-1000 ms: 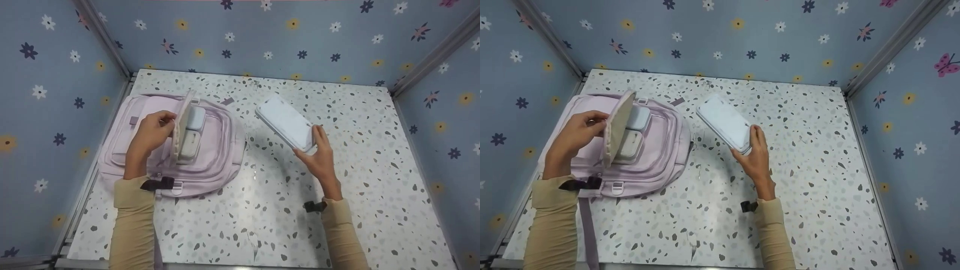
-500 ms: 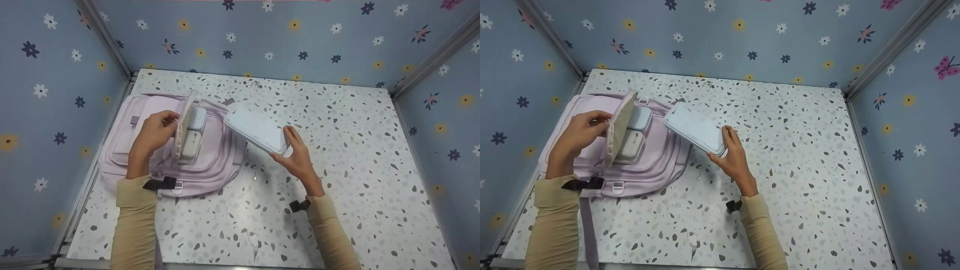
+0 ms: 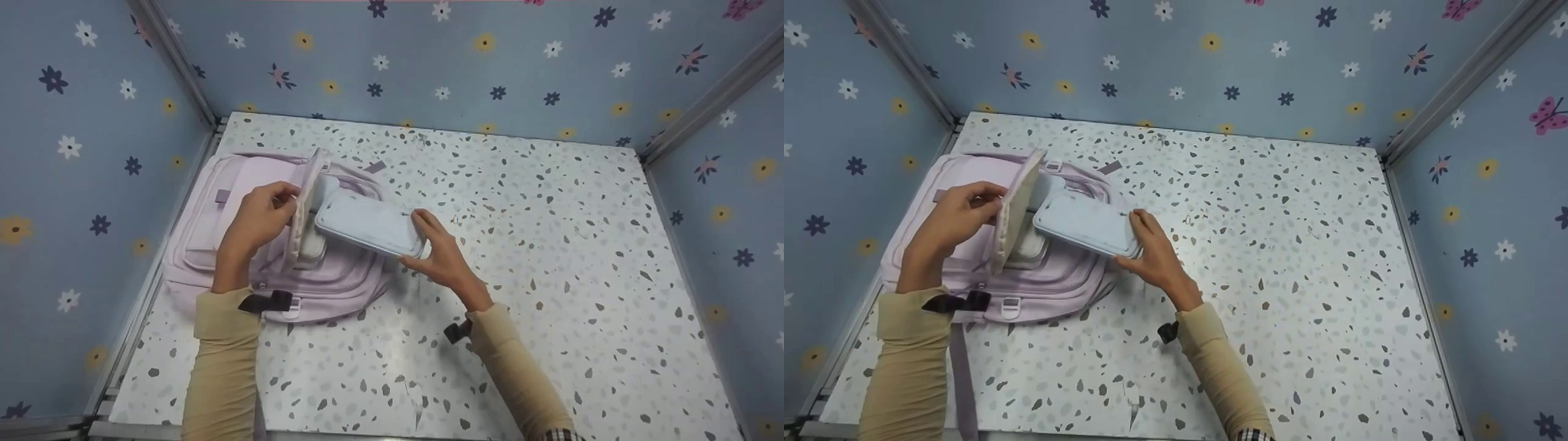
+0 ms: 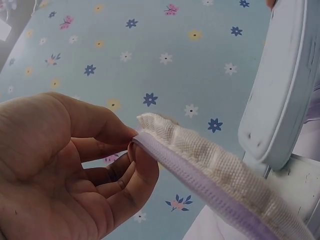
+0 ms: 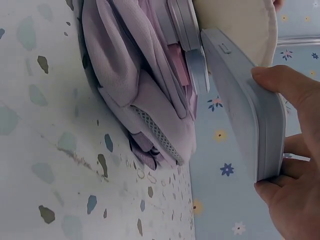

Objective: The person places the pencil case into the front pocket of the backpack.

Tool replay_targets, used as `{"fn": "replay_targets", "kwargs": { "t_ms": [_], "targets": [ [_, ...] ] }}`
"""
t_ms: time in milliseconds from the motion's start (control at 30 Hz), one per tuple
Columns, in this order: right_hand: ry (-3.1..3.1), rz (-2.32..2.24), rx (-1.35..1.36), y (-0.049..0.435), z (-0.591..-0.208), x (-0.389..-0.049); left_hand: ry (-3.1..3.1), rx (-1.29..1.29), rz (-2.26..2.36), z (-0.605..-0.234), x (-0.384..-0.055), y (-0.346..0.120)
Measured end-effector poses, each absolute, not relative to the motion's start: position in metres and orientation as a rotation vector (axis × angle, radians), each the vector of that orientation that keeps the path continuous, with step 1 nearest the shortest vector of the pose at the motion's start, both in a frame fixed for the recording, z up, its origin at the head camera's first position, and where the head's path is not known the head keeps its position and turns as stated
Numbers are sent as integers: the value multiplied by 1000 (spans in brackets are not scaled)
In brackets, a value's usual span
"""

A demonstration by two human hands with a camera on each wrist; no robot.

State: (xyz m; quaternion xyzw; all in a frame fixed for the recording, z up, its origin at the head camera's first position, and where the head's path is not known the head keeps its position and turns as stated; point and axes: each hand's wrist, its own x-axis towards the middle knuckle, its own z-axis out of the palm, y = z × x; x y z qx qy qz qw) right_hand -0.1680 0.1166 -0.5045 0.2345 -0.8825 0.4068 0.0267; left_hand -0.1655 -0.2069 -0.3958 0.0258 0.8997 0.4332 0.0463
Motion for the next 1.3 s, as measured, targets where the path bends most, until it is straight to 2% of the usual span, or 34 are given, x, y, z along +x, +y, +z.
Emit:
{"fn": "replay_targets", "kwargs": {
  "t_ms": [900,1300],
  "targets": [
    [-2863,1141,848,49,-498,-216,2779,219,1258,-393,-171,-182],
    [-2824,1152,911,20,-507,-219,2756,198,1260,-394,-174,-177]
  ]
}}
